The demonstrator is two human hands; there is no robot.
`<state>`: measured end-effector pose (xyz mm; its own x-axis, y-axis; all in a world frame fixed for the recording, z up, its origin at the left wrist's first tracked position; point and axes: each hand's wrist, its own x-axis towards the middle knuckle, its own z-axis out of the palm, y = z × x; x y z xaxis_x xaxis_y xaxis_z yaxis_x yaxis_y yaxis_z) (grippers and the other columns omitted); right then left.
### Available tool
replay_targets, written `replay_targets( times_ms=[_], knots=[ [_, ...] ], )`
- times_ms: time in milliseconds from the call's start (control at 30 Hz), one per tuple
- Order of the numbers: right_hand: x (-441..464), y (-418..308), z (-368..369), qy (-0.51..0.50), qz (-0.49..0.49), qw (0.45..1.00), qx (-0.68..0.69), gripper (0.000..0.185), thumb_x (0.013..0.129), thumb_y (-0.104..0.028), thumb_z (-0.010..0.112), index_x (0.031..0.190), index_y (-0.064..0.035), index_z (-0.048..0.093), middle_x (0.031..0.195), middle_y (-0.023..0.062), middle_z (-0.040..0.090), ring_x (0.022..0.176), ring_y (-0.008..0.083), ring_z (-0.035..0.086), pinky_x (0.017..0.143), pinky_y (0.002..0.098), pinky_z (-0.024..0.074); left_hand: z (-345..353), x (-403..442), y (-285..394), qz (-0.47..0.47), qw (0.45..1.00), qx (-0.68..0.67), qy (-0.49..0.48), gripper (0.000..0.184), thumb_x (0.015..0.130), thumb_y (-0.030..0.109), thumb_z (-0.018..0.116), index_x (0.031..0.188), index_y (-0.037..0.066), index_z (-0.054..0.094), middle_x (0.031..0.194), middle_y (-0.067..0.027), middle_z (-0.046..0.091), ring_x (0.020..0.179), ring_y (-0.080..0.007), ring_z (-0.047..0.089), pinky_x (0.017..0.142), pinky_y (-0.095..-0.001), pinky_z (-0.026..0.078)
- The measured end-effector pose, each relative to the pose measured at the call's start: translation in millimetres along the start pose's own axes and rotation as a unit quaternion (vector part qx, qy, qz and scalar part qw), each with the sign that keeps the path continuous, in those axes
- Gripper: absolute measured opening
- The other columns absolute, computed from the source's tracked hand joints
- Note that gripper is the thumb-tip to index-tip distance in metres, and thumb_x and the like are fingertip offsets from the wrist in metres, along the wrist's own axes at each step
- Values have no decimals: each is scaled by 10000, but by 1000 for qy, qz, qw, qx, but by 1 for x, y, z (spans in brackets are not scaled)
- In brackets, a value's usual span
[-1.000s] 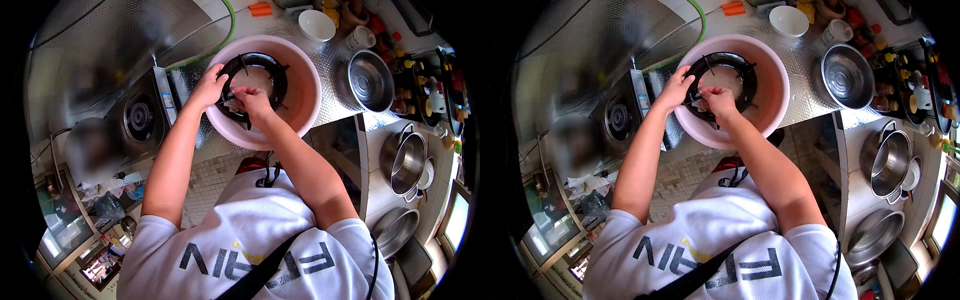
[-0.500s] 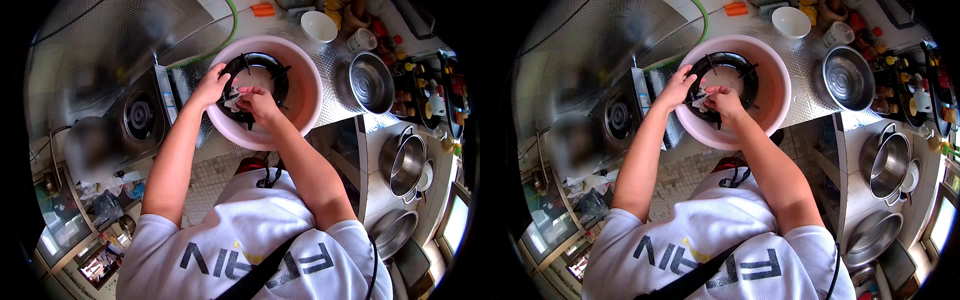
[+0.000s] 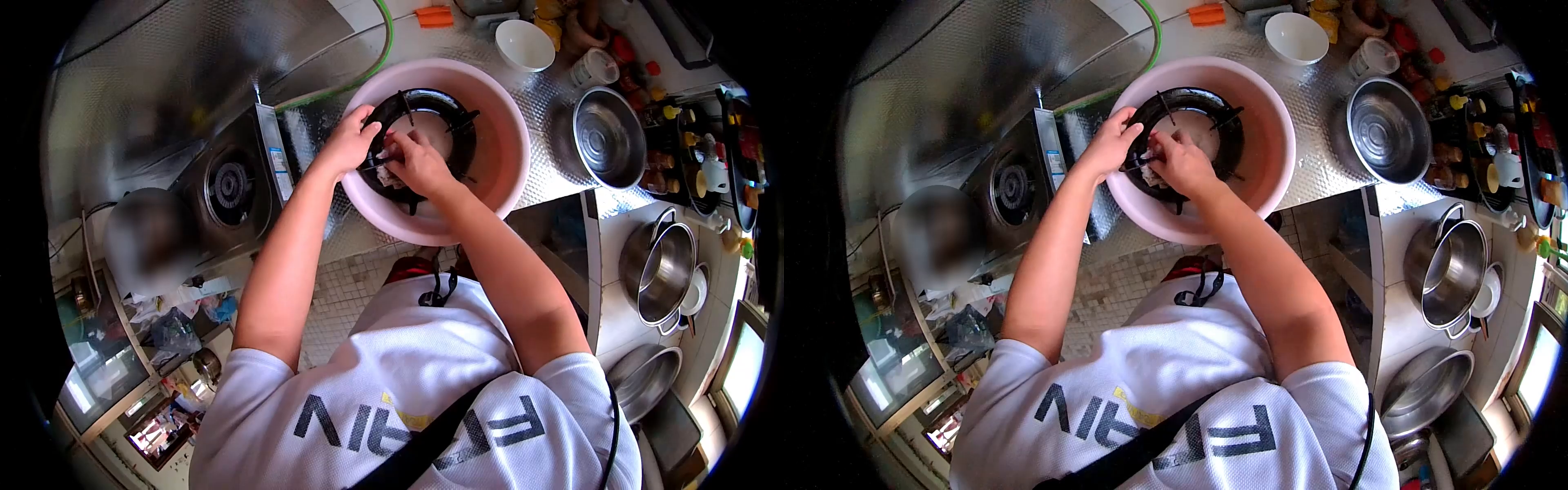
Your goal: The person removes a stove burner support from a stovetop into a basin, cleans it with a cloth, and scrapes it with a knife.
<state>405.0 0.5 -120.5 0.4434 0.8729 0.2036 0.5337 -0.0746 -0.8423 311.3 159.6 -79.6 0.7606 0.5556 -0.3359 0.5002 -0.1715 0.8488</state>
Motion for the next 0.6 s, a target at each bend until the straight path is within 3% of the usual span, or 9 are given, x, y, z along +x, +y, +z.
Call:
replay_targets(
  times_ms=[100, 200, 400, 500, 600],
  knots=[
    [3, 6, -5, -109, 53, 993, -13, 370, 807, -222, 718, 1123, -67, 604, 990, 151, 688, 886, 375, 678, 821, 477, 539, 1, -10, 23, -50, 992, -108, -29, 221, 1011, 57, 509, 1226, 16, 535, 1087, -135, 689, 954, -180, 672, 834, -310, 531],
    [4, 5, -6, -96, 25, 994, -37, 354, 818, -228, 699, 1126, -77, 614, 998, 158, 688, 869, 392, 675, 793, 485, 543, 2, -11, 26, -54, 991, -120, -31, 219, 1013, 54, 504, 1227, 15, 529, 1063, -126, 694, 920, -175, 668, 819, -309, 536],
    [-4, -7, 7, 48, 1, 999, -23, 280, 834, -157, 666, 1098, -86, 603, 987, 167, 661, 798, 431, 659, 734, 500, 546, -3, -5, 21, -43, 994, -93, -40, 181, 1028, 86, 492, 1190, 23, 540, 1065, -117, 694, 940, -153, 664, 833, -289, 534],
    [-2, -11, 13, 53, 16, 998, -20, 248, 826, -89, 649, 1067, -76, 592, 978, 168, 627, 810, 442, 646, 734, 506, 540, -3, -5, 28, -67, 994, -87, -19, 168, 1028, 85, 490, 1172, 23, 552, 1046, -109, 697, 926, -156, 669, 821, -295, 539],
    [2, -1, 14, 38, -30, 996, 76, 242, 809, -41, 639, 1043, -63, 583, 966, 177, 596, 853, 434, 629, 751, 502, 532, -3, -4, 22, -58, 995, -76, -9, 166, 1029, 85, 489, 1164, 23, 563, 1029, -102, 695, 915, -156, 665, 806, -297, 540]
  ],
)
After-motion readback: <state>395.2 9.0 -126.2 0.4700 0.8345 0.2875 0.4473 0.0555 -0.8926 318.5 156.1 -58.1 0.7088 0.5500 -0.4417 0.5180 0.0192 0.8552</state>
